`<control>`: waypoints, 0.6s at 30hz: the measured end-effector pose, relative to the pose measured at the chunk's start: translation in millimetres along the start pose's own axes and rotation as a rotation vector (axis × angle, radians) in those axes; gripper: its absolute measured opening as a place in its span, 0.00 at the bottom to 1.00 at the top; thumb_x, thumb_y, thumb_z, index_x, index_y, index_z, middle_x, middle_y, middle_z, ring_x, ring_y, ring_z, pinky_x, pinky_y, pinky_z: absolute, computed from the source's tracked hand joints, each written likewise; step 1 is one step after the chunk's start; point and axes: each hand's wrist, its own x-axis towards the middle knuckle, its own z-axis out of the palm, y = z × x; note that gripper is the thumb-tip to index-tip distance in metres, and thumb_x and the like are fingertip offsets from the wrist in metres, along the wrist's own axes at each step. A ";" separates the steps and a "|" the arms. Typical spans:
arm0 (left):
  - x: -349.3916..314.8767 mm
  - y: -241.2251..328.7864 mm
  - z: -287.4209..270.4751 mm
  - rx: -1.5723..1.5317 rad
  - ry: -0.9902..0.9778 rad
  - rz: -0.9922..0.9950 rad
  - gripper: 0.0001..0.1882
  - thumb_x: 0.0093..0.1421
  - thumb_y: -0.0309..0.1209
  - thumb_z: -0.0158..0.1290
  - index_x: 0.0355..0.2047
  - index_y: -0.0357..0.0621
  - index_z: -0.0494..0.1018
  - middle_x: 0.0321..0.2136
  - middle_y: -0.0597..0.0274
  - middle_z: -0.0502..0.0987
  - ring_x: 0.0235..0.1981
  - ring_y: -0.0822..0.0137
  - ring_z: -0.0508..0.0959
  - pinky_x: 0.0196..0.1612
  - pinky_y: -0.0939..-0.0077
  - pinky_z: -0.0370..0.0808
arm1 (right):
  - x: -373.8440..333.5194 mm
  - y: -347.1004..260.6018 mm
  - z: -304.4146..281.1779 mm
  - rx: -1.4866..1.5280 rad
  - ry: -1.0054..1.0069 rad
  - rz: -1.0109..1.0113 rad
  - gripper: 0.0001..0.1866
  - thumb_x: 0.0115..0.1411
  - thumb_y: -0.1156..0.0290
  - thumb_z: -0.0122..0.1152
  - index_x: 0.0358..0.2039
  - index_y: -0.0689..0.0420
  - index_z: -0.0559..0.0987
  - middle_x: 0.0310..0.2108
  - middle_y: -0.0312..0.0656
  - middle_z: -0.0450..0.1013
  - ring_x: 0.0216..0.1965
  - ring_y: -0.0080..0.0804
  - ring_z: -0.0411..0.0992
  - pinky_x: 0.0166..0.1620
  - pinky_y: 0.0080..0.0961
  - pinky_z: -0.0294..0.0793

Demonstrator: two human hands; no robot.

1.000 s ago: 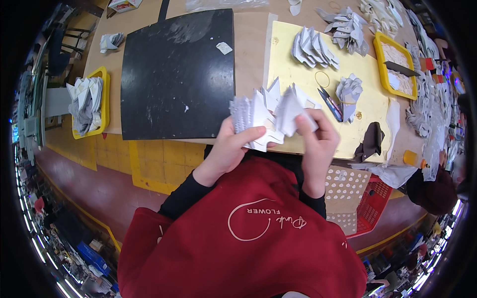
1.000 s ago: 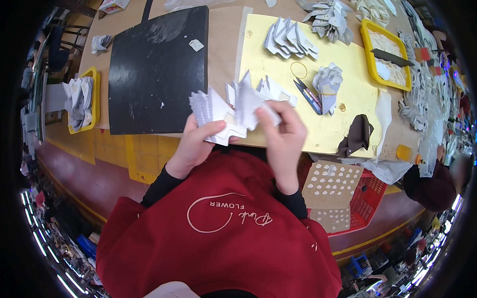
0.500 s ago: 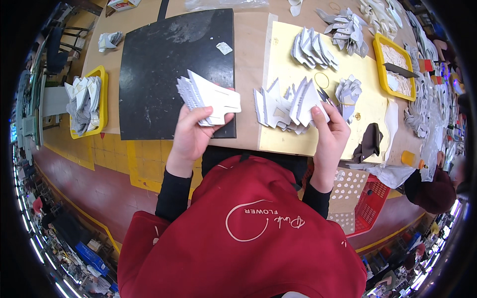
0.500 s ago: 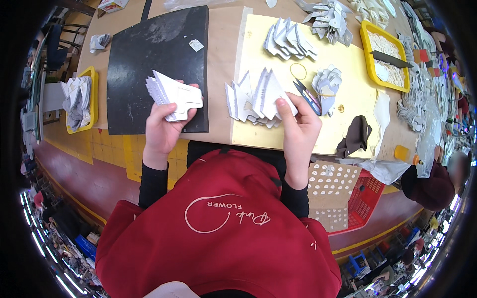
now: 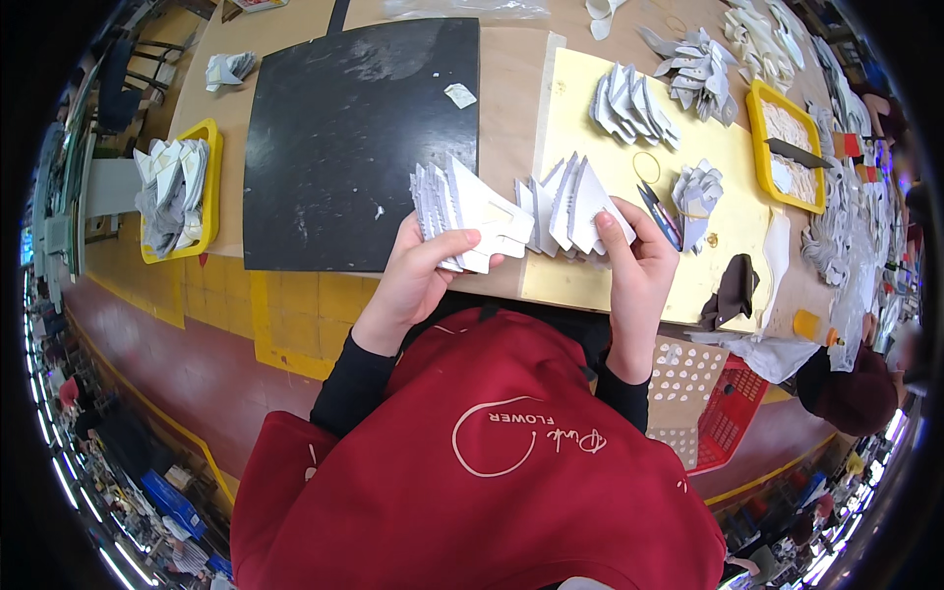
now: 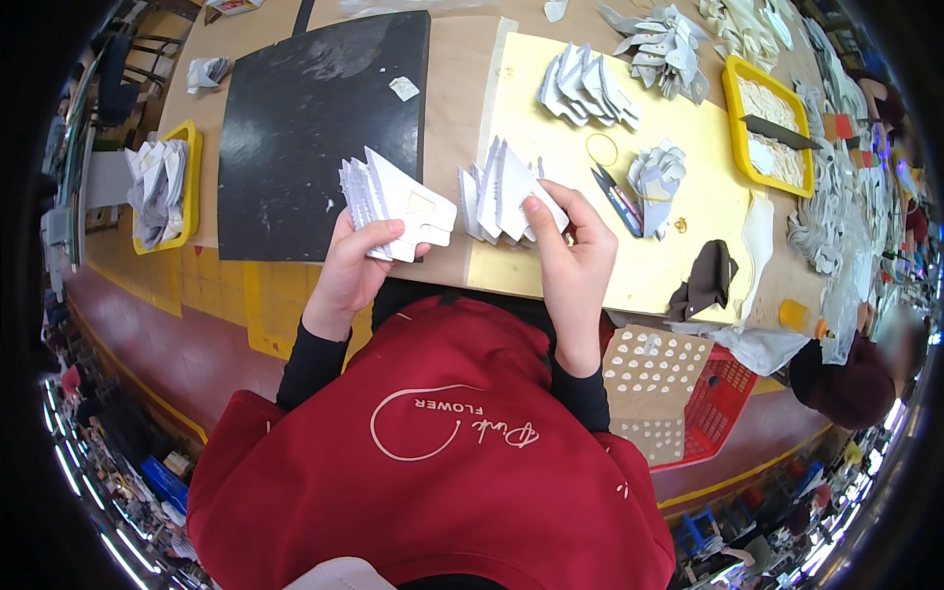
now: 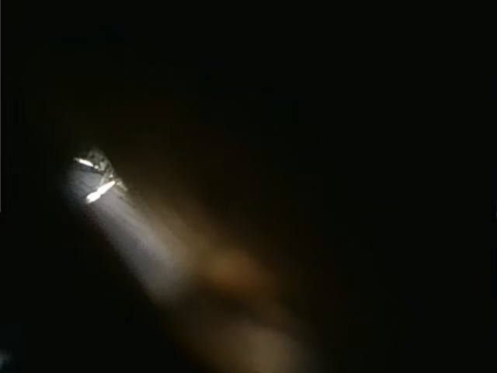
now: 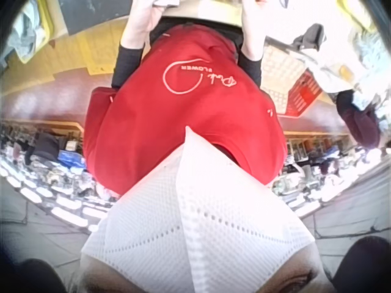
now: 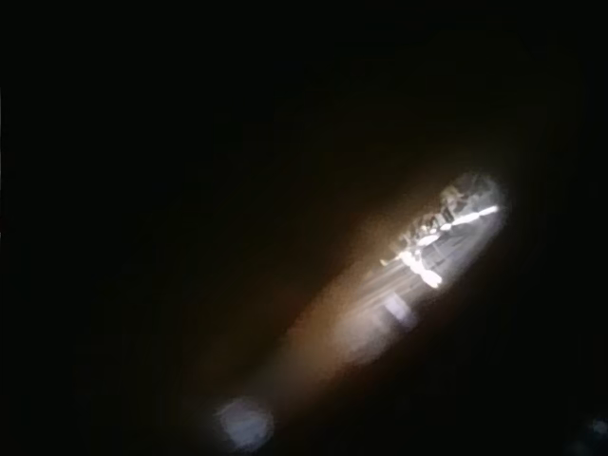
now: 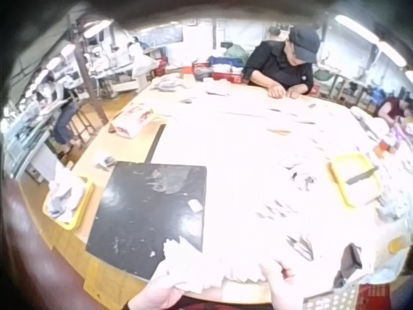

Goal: The person repeatedly picks up small white paper pieces from a table, trims their edges with a small blade, and places the trimmed pieces into a yellow bin. The person also stacks and bundles trimmed pieces with a rubber band before continuing to trim more pieces.

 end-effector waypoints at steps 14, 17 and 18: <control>-1.0 -7.4 -0.2 0.050 -0.049 -0.015 0.21 0.57 0.21 0.56 0.51 0.29 0.67 0.42 0.49 0.78 0.42 0.62 0.80 0.44 0.67 0.80 | 2.4 -6.8 12.2 -0.796 -0.007 -0.502 0.11 0.55 0.75 0.66 0.40 0.61 0.82 0.34 0.40 0.71 0.36 0.30 0.69 0.41 0.25 0.67; -1.0 -8.2 3.4 0.041 -0.079 -0.026 0.21 0.56 0.20 0.57 0.51 0.30 0.68 0.43 0.50 0.78 0.42 0.63 0.80 0.46 0.68 0.80 | -2.4 -18.9 15.8 -0.570 -0.071 -0.422 0.11 0.53 0.75 0.67 0.39 0.61 0.82 0.35 0.41 0.72 0.38 0.33 0.69 0.41 0.27 0.68; -1.2 -8.1 4.9 0.035 -0.092 -0.033 0.22 0.56 0.20 0.57 0.51 0.30 0.67 0.43 0.51 0.77 0.42 0.63 0.80 0.46 0.68 0.80 | -4.2 -21.7 18.4 -0.506 -0.118 -0.400 0.11 0.52 0.75 0.68 0.38 0.60 0.82 0.35 0.40 0.72 0.38 0.35 0.69 0.41 0.28 0.68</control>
